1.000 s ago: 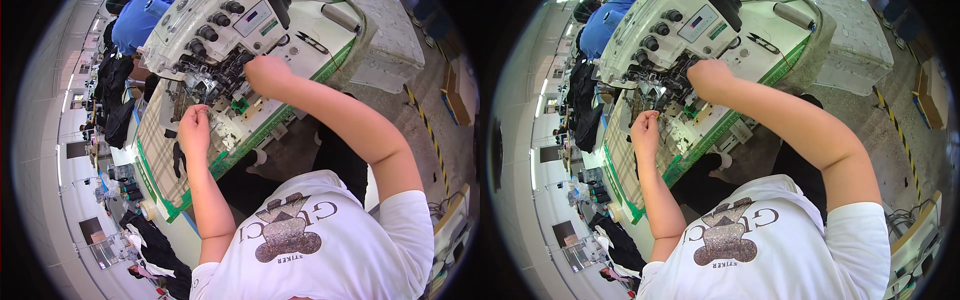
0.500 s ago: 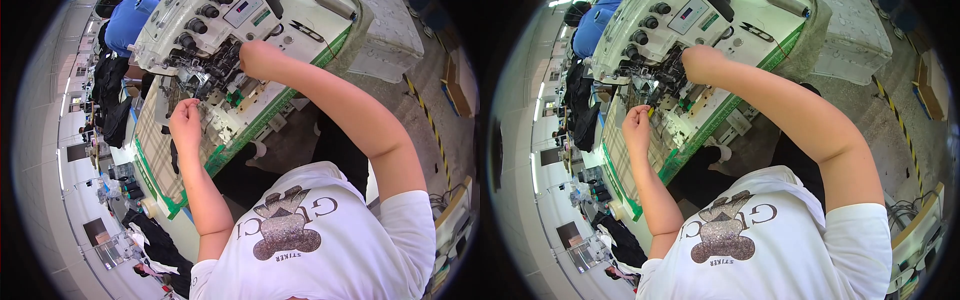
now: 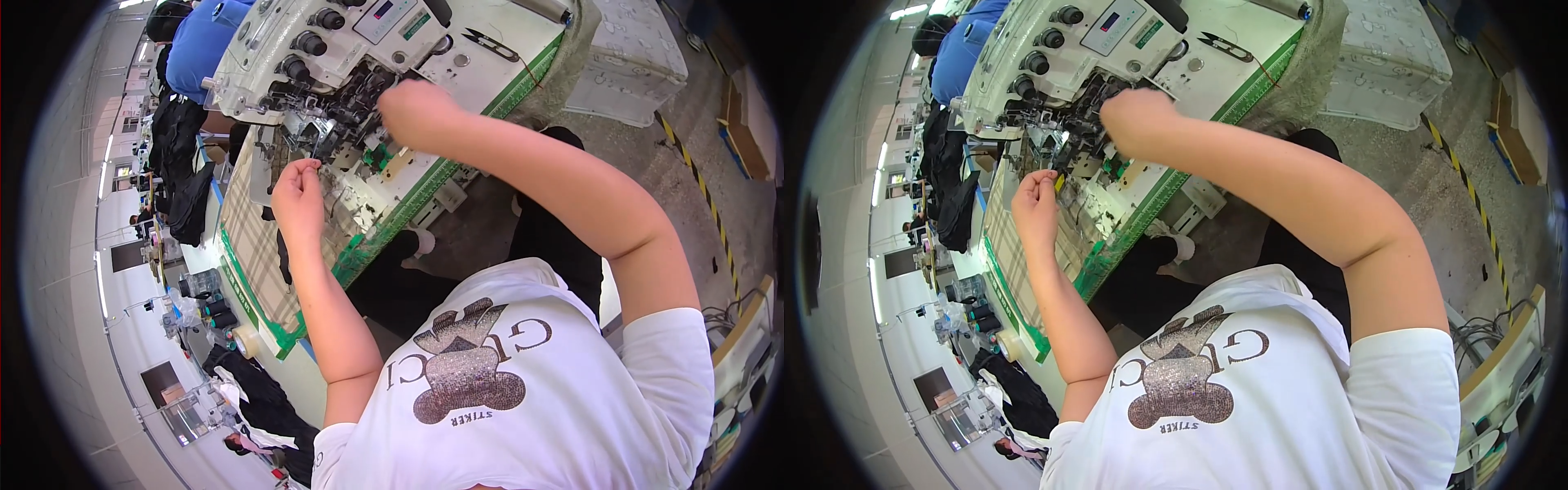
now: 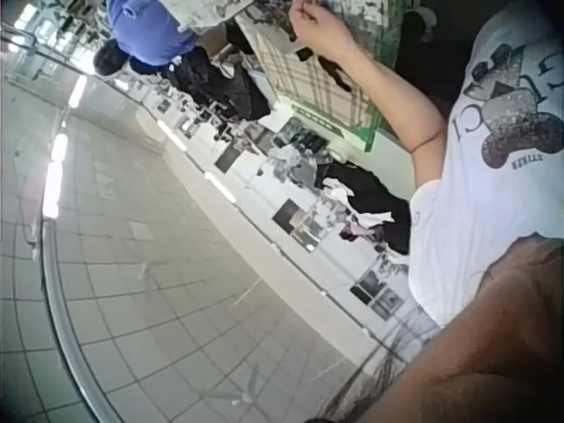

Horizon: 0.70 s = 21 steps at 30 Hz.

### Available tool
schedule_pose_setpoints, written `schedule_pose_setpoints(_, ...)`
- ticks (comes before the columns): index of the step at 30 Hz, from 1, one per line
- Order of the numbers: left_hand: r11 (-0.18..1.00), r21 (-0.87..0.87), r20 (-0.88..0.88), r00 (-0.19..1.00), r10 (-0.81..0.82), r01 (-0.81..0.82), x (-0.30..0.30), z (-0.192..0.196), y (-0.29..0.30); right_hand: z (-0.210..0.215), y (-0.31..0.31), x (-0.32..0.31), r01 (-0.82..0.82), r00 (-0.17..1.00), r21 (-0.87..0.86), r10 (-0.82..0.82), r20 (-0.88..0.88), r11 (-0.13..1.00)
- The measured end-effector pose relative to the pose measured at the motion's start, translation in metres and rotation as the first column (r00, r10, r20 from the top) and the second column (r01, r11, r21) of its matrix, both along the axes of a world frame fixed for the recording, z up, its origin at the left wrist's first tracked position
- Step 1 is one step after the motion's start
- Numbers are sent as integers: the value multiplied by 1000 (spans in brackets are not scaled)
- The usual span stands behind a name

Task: Operate an industrial sewing machine to stitch pieces of black fabric trim.

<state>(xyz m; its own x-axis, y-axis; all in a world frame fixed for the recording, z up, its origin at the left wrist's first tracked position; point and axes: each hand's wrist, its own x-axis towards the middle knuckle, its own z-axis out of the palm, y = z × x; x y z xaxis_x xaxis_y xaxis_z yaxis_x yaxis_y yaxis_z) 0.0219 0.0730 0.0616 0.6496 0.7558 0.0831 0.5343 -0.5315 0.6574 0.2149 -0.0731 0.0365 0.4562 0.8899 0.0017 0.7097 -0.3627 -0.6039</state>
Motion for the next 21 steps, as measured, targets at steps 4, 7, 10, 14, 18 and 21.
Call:
schedule_pose_setpoints(4, 1000, 3, 6, 1000, -26, 26, 2, 1, -6, -1, 9, -2, -5, 998, -34, 7, 69, 999)
schedule_pose_setpoints(7, 1000, -3, 32, 999, -9, 9, 13, 5, -17, -8, 30, -29, 2, 998, 3, -3, 56, 1000)
schedule_pose_setpoints(10, 1000, -23, 61, 998, -5, 6, 12, 5, -16, -7, 24, -12, 57, 992, 26, -54, -116, 998)
schedule_pose_setpoints(14, 1000, -22, 65, 998, 20, -18, 7, 1, -12, 8, 11, 2, -88, 995, 6, 88, -39, 996)
schedule_pose_setpoints(18, 1000, 15, 32, 999, -11, 10, 10, 3, -7, -8, 11, 14, -41, 999, 178, 47, -28, 983)
schedule_pose_setpoints(21, 1000, -3, 46, 999, 15, -15, 11, 5, -8, -14, 25, 5, 8, 995, 156, 8, -101, 988)
